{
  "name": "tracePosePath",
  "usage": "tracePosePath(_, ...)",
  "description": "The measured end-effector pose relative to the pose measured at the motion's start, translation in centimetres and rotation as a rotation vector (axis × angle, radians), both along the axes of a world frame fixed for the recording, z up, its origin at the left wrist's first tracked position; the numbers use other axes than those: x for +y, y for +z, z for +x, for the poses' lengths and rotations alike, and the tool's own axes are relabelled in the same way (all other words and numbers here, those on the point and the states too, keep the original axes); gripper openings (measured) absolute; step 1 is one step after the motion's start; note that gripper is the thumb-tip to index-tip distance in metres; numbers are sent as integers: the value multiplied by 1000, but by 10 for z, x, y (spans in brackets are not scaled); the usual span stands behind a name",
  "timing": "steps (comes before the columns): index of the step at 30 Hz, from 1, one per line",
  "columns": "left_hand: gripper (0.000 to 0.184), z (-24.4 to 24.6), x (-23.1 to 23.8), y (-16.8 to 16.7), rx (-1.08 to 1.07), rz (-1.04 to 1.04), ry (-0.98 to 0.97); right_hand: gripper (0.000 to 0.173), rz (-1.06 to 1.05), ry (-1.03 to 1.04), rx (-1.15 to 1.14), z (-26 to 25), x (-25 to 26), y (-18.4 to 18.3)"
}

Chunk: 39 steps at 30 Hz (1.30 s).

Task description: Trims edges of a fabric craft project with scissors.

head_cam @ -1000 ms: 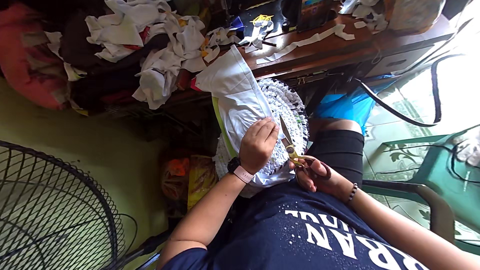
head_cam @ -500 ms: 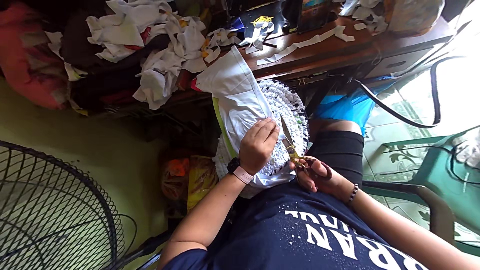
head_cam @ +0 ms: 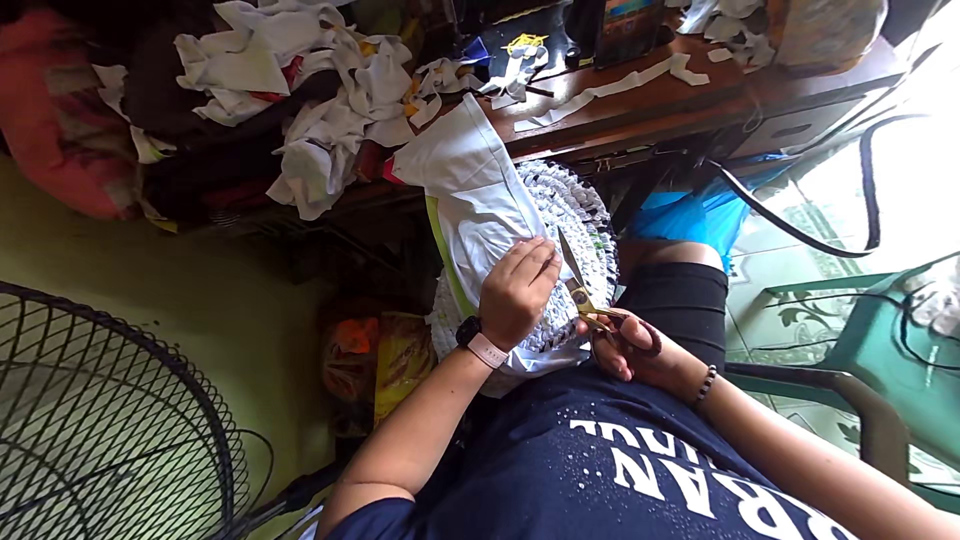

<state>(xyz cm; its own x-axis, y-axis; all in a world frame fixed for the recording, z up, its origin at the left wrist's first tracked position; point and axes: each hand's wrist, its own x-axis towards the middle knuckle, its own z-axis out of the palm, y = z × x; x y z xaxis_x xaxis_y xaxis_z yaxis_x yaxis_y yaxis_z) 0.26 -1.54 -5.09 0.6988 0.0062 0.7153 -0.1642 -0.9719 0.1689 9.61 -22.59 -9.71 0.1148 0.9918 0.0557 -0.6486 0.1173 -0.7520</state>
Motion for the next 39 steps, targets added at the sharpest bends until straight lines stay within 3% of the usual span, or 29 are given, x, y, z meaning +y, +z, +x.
tracePosePath(39, 17, 1, 0, 0, -4, -8, 3, 57, 18, -1, 23, -1, 3, 0)
